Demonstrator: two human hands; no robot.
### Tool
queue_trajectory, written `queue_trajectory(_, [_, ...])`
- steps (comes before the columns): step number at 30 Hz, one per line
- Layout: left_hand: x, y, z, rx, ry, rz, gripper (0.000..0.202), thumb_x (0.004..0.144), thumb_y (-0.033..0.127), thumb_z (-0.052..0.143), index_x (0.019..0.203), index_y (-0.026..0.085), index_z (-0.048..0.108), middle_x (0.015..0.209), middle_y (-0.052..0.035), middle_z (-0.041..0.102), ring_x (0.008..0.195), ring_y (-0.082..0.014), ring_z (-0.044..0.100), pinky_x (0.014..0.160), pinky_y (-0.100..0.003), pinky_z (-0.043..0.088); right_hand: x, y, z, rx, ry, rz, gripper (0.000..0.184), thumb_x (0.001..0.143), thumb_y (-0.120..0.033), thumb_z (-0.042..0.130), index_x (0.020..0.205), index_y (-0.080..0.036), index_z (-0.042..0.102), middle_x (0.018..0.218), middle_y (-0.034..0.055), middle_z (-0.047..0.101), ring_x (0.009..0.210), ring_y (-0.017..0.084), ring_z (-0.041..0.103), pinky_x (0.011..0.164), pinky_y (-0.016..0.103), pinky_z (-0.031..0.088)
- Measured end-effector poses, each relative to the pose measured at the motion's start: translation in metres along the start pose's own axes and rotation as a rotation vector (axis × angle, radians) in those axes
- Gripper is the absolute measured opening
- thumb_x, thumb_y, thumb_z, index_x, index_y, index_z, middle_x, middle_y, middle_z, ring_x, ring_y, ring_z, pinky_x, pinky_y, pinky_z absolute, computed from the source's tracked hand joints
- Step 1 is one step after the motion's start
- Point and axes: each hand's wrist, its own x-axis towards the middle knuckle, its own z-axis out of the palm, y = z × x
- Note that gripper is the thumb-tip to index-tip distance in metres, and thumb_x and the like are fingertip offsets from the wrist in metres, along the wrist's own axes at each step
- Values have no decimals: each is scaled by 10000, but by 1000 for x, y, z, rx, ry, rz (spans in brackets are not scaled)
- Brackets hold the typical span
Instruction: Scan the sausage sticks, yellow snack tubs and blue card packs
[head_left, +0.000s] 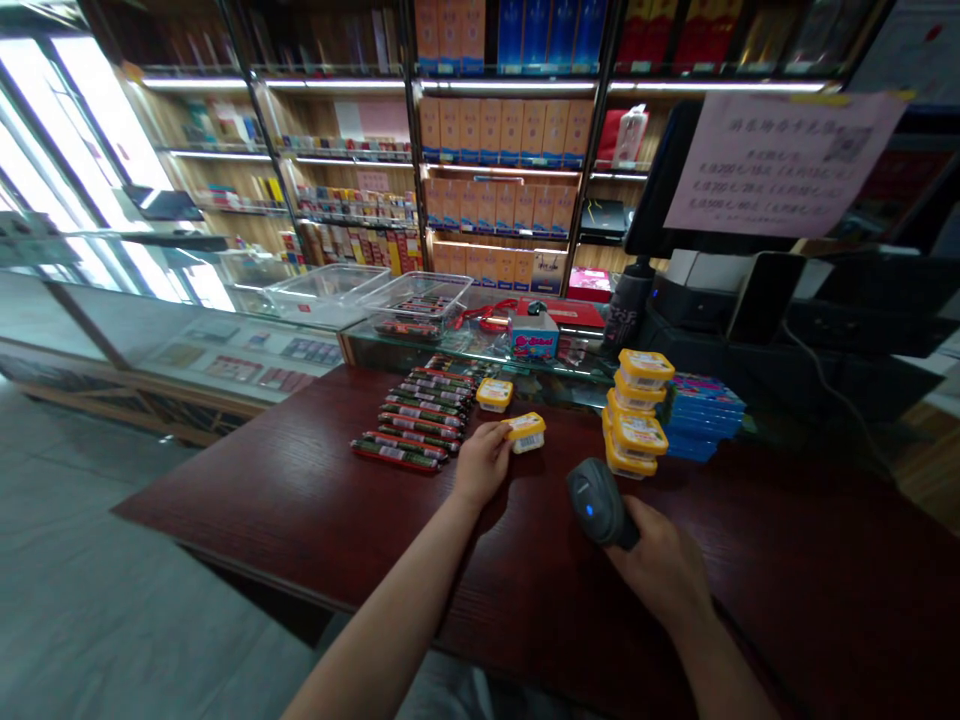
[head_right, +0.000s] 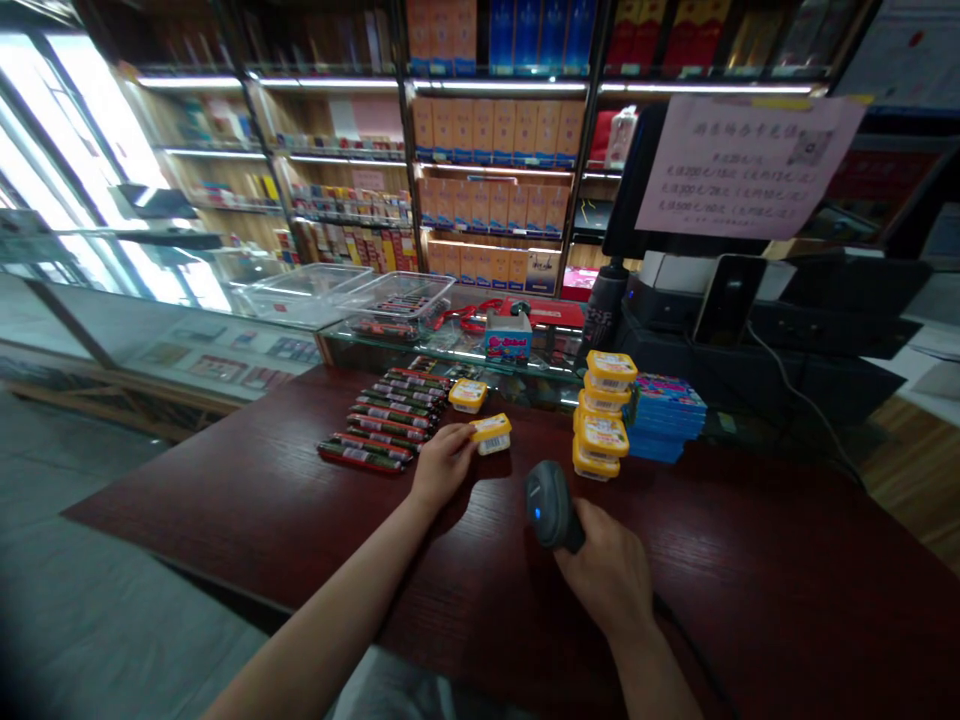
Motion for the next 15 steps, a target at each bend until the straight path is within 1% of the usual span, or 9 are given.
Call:
queue_trajectory(2, [3, -1, -5, -15, 6, 13, 236, 841, 170, 549, 1052, 200, 651, 1085, -66, 656, 987, -162, 635, 895, -294, 526, -3, 5, 6, -34, 15, -51, 229, 786, -271, 517, 986, -207, 608, 979, 56, 701, 861, 232, 649, 698, 305, 413])
queue_trajectory(4, [11, -2, -12, -6, 16, 21, 238, 842, 173, 545, 1050, 209, 656, 1089, -59, 660, 994, -161, 634, 900, -294, 524, -5, 9, 11, -46, 38, -104, 230, 787, -264, 507, 984, -204, 609, 957, 59, 701, 827, 223, 648, 699, 310, 420])
queue_trajectory(7, [32, -8, -23, 45, 42, 20, 250, 840, 162, 530, 1043, 214, 665, 1087, -54, 664, 994, -166, 631, 900, -301, 520, -6, 12, 17, -52, 61, -131, 248, 776, -248, 511, 1000, -207, 609, 975, 70, 702, 844, 223, 644, 739, 317, 426])
queue_trajectory(10, [60, -22, -30, 108, 28, 24, 280, 827, 134, 516, 1043, 212, 675, 1102, -58, 663, 1001, -179, 627, 911, -320, 511, -7, 12, 21, -49, 46, -121, 243, 771, -240, 519, 997, -221, 605, 994, 68, 701, 902, 227, 642, 768, 314, 425])
queue_trajectory(12, [76, -33, -32, 127, 8, 25, 285, 815, 122, 519, 1031, 208, 684, 1106, -62, 664, 1002, -186, 628, 912, -327, 510, -7, 10, 21, -49, 36, -110, 244, 780, -248, 521, 1008, -226, 604, 989, 60, 700, 889, 226, 646, 765, 317, 428])
queue_trajectory(15, [92, -52, -31, 116, -10, 17, 266, 801, 122, 537, 1000, 202, 694, 1081, -60, 673, 987, -185, 638, 896, -322, 517, -7, 6, 19, -65, 31, -95, 257, 775, -231, 530, 1020, -230, 607, 974, 48, 700, 857, 221, 653, 745, 308, 429])
